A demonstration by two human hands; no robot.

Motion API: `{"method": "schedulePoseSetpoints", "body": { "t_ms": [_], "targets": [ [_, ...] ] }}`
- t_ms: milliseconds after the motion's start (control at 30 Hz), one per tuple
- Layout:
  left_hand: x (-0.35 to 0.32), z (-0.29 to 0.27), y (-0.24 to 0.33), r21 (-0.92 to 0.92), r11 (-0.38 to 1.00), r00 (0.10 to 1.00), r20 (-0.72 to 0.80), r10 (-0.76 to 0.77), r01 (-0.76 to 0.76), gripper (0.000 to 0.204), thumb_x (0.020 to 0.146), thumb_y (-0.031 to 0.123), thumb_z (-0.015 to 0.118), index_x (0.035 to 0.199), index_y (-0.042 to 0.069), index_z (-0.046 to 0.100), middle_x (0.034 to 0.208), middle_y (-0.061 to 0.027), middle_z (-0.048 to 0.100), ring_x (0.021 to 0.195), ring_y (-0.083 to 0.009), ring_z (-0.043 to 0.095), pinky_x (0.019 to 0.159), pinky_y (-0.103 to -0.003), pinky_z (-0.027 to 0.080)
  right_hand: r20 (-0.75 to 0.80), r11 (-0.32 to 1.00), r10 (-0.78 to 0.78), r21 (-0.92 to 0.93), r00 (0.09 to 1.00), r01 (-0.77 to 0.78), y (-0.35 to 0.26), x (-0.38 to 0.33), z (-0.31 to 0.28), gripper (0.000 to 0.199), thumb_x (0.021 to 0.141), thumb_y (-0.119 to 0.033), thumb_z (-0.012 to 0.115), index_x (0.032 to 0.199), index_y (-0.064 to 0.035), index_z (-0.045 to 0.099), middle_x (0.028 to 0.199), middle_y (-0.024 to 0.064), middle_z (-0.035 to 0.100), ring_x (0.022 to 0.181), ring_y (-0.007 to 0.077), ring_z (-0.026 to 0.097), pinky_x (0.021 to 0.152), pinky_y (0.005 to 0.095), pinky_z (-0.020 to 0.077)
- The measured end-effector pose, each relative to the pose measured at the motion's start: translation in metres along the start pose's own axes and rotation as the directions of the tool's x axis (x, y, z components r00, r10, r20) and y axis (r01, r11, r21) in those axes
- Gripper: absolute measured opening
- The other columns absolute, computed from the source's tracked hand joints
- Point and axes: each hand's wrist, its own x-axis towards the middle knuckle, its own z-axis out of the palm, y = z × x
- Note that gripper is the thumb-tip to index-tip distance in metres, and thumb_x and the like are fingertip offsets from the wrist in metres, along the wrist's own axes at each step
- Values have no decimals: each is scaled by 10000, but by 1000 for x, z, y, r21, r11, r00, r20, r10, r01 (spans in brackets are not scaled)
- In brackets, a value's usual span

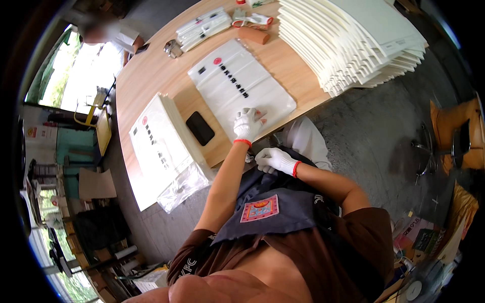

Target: The person repeatedly picks up white paper documents from a stack, places them into clear plastic sleeves, and sets the sealed packages on the table. The process is performed one at a time with gloved hands.

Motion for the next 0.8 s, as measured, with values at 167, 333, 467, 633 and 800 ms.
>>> {"method": "schedulePoseSetpoints", "body": {
  "t_ms": [167, 333, 467, 633, 800],
  "targets": [
    [21, 8, -17, -174, 985, 993, 112, 27, -7, 147, 814, 234, 643, 854, 99, 686, 912, -94, 667, 856, -282, 610, 777, -385, 475, -62, 997, -63, 48, 996, 66, -3, -15, -18, 228, 920, -233, 574, 1045, -44, 590, 844, 66, 674, 694, 129, 622, 609, 259, 509],
    [31, -14, -10, -380, 904, 969, 214, -121, 196, 162, 868, 156, 532, 925, 65, 653, 854, -114, 695, 695, -230, 613, 688, -340, 475, -338, 964, -252, -9, 907, 265, -52, 34, -50, 267, 956, -290, 547, 1084, -61, 596, 874, 47, 651, 723, 97, 611, 614, 251, 502],
    [50, -25, -7, -495, 854, 983, 153, -99, 163, 146, 889, 105, 493, 968, 45, 600, 818, -97, 681, 714, -178, 601, 707, -303, 478, -420, 922, -317, 74, 850, 381, -76, 103, -76, 334, 957, -345, 534, 1109, -53, 591, 881, 67, 642, 713, 97, 605, 605, 260, 499],
    [81, -46, -40, -984, 99, 948, 113, -299, 148, 96, 954, 101, 468, 957, 88, 563, 763, -1, 580, 668, -124, 551, 784, -356, 525, -404, 878, -337, -460, 850, 130, -67, 65, -86, 354, 942, -375, 456, 932, -69, 635, 684, 82, 658, 631, 188, 630, 585, 342, 489],
    [76, -99, 4, -993, 89, 996, 71, -54, 76, 266, 950, 52, 486, 1214, 85, 487, 963, -42, 655, 615, -69, 515, 803, -299, 532, -433, 742, -301, -666, 850, -76, -56, 8, -115, 365, 897, -364, 475, 875, -60, 675, 631, 127, 641, 617, 292, 643, 631, 427, 483]
  ]
}}
